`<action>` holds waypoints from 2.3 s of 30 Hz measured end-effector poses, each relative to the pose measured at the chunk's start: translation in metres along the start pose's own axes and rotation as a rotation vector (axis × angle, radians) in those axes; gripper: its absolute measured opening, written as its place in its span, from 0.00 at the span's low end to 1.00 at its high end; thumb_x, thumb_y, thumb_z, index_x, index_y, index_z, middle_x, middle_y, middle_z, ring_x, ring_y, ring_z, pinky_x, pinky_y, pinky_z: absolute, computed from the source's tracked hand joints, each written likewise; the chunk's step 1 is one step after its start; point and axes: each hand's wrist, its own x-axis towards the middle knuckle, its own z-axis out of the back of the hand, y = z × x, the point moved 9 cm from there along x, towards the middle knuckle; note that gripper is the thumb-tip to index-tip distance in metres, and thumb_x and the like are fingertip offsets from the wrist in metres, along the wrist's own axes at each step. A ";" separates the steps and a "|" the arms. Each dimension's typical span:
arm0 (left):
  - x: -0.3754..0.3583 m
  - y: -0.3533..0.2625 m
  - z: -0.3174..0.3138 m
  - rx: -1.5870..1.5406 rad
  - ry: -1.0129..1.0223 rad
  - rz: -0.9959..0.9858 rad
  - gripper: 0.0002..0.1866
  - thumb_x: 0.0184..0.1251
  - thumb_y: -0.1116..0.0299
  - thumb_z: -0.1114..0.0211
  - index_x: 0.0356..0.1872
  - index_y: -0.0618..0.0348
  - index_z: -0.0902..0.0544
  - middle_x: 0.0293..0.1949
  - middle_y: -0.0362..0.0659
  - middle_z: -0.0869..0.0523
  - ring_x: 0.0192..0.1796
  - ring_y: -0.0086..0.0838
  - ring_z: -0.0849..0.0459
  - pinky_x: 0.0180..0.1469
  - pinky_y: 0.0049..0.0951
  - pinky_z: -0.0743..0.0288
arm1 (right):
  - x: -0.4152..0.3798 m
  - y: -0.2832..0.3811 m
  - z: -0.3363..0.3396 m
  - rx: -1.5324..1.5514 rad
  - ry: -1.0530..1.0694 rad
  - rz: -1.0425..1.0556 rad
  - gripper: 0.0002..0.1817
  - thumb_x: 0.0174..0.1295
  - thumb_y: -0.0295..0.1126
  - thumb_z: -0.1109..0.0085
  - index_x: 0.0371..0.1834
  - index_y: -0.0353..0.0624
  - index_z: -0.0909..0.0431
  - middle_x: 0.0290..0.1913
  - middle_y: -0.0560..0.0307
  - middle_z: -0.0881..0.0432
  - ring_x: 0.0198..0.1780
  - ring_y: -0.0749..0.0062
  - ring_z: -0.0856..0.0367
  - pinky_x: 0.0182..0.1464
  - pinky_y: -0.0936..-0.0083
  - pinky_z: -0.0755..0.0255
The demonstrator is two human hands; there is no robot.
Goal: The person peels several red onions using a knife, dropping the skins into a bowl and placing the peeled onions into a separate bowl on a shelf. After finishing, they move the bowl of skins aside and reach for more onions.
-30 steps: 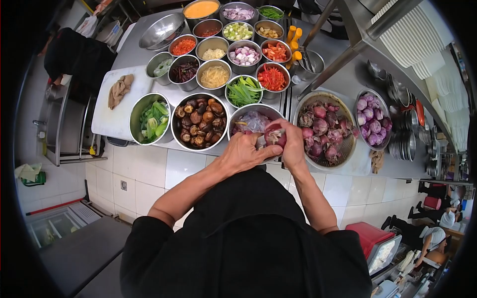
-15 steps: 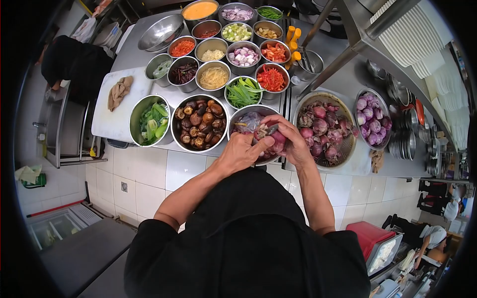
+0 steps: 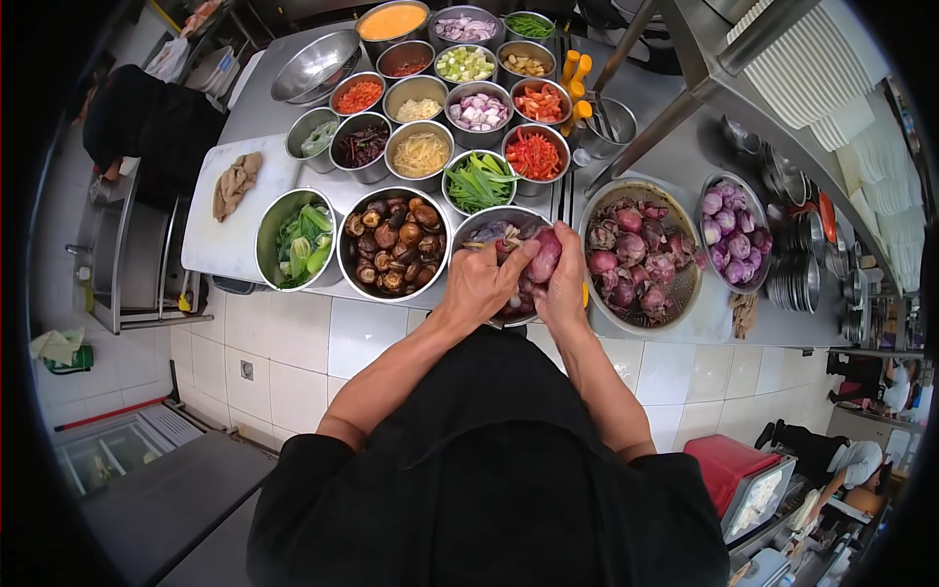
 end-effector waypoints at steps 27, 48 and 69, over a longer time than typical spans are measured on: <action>0.006 0.008 -0.002 -0.052 0.043 0.034 0.20 0.72 0.55 0.38 0.33 0.66 0.14 0.19 0.47 0.17 0.21 0.23 0.21 0.26 0.30 0.26 | 0.011 -0.006 -0.011 -0.001 0.098 -0.042 0.14 0.67 0.45 0.44 0.36 0.46 0.27 0.21 0.66 0.29 0.14 0.84 0.36 0.12 0.85 0.48; -0.002 -0.008 0.012 0.493 0.369 0.076 0.38 0.67 0.35 0.48 0.31 0.69 0.17 0.18 0.58 0.18 0.27 0.52 0.14 0.34 0.50 0.22 | 0.027 0.024 0.024 0.207 0.081 -0.081 0.22 0.57 0.45 0.44 0.45 0.38 0.21 0.37 0.54 0.18 0.36 0.66 0.19 0.23 0.77 0.35; 0.003 -0.008 0.006 0.223 0.320 0.216 0.34 0.68 0.42 0.43 0.35 0.77 0.20 0.21 0.65 0.19 0.30 0.59 0.15 0.34 0.49 0.23 | 0.019 0.007 0.024 0.403 -0.066 -0.276 0.21 0.59 0.45 0.41 0.38 0.33 0.21 0.33 0.47 0.17 0.44 0.53 0.20 0.46 0.63 0.25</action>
